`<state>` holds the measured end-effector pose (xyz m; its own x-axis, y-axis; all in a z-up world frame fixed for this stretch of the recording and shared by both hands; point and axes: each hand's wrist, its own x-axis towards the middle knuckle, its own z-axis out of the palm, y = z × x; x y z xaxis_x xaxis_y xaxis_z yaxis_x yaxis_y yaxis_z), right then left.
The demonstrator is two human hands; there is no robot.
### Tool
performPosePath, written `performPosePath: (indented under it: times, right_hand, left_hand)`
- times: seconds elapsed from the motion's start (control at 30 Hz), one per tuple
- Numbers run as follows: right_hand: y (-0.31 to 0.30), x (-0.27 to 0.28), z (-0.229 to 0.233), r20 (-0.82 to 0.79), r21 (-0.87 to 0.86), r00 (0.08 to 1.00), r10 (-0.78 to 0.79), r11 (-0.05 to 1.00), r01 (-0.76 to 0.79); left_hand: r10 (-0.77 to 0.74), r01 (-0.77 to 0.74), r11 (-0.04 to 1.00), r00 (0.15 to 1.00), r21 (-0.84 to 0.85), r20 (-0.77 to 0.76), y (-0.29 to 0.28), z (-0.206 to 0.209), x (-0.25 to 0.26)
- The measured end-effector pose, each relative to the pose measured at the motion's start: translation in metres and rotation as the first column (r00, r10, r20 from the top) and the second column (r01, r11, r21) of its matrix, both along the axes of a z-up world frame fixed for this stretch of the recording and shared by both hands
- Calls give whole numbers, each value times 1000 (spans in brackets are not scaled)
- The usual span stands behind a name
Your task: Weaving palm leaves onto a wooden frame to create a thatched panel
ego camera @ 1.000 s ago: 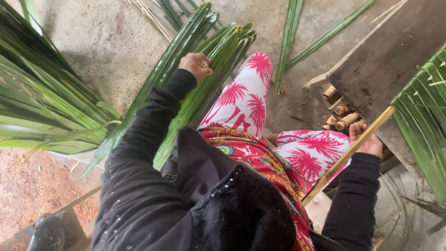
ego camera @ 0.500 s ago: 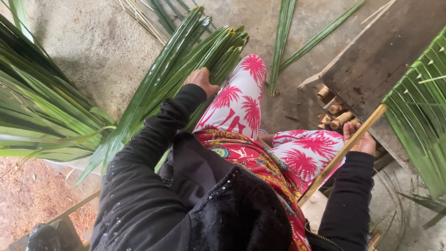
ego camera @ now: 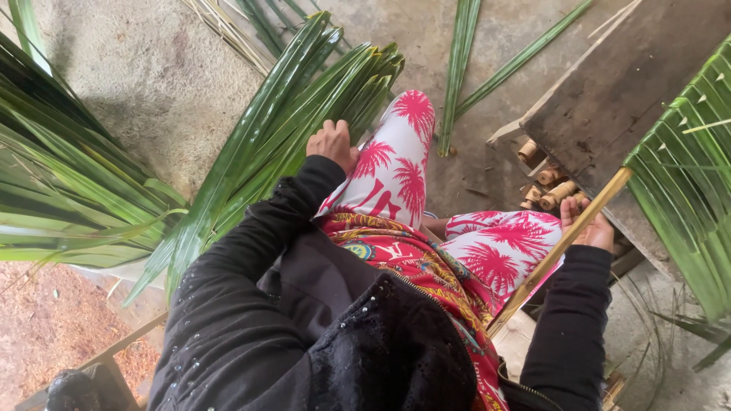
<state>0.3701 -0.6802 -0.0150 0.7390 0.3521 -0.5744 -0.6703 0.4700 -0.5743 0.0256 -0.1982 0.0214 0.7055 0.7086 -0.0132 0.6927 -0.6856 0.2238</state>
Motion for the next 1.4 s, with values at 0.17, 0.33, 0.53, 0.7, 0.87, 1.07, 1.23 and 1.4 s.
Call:
performPosePath:
  times: [0.17, 0.33, 0.53, 0.7, 0.87, 1.07, 1.23, 1.4]
  right_hand:
    - [-4, 3, -4, -4, 22, 1000, 18, 1000, -18]
    - [-6, 8, -11, 5, 8, 999, 42, 999, -42]
    - [-7, 7, -12, 9, 33, 999, 46, 998, -46]
    - [-9, 7, -13, -1, 55, 1000, 26, 998, -26]
    - [-10, 9, -15, -8, 76, 999, 48, 996, -47]
    - [-6, 2, 0, -15, -22, 999, -34, 999, 33]
    - [-18, -16, 41, 2, -139, 999, -43, 989, 43]
    - [-16, -62, 128, 864, -340, 486, -135, 554, 760]
  left_hand:
    - [1, -2, 999, 1000, 40, 16, 4, -3, -2]
    - [20, -18, 999, 998, -37, 65, 17, -5, -4]
    - [71, -45, 987, 983, -153, 168, 9, 7, 1]
    - [78, -71, 978, 996, -197, 29, 10, -4, -1]
    - [46, -42, 979, 999, -199, 15, 18, 16, -5]
    - [28, 18, 969, 983, -248, 182, 73, 54, -16]
    - [-102, 225, 952, 873, -208, 478, 130, 144, -19]
    - [-341, 585, 680, 786, -442, 516, 157, 223, 5]
